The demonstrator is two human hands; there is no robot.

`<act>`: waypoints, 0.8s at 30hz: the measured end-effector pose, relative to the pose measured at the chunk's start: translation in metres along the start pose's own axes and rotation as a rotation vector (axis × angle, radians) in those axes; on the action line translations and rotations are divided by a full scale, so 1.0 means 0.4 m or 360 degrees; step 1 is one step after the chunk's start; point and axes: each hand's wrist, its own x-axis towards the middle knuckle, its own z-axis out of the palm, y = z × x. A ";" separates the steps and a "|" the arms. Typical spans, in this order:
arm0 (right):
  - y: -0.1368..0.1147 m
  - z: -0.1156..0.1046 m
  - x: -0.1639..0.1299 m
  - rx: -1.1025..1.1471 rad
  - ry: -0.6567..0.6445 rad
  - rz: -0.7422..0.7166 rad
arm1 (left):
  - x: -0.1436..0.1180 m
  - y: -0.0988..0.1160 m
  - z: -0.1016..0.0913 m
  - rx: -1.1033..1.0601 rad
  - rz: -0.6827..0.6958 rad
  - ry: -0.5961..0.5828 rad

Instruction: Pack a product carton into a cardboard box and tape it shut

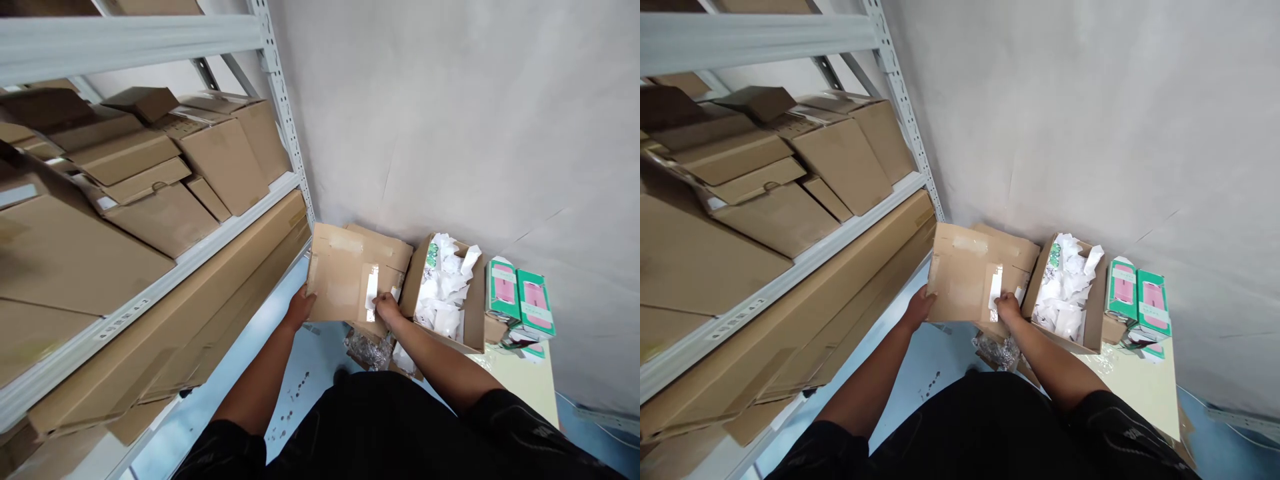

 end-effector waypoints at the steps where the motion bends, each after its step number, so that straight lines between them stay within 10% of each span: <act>1: -0.006 -0.002 -0.002 -0.0010 -0.0015 -0.0029 | -0.012 0.023 -0.005 -0.0070 0.0049 0.0013; 11: -0.231 -0.051 -0.061 0.0390 -0.0083 -0.0430 | -0.095 0.315 -0.037 -0.0869 0.0383 -0.0130; 18: -0.346 -0.308 -0.155 0.0809 0.0402 -0.0712 | -0.084 0.446 -0.005 -0.1028 0.0557 -0.0358; 24: -0.274 -0.518 -0.271 0.0934 0.0946 -0.0717 | -0.098 0.542 0.169 -0.0966 0.0766 -0.0637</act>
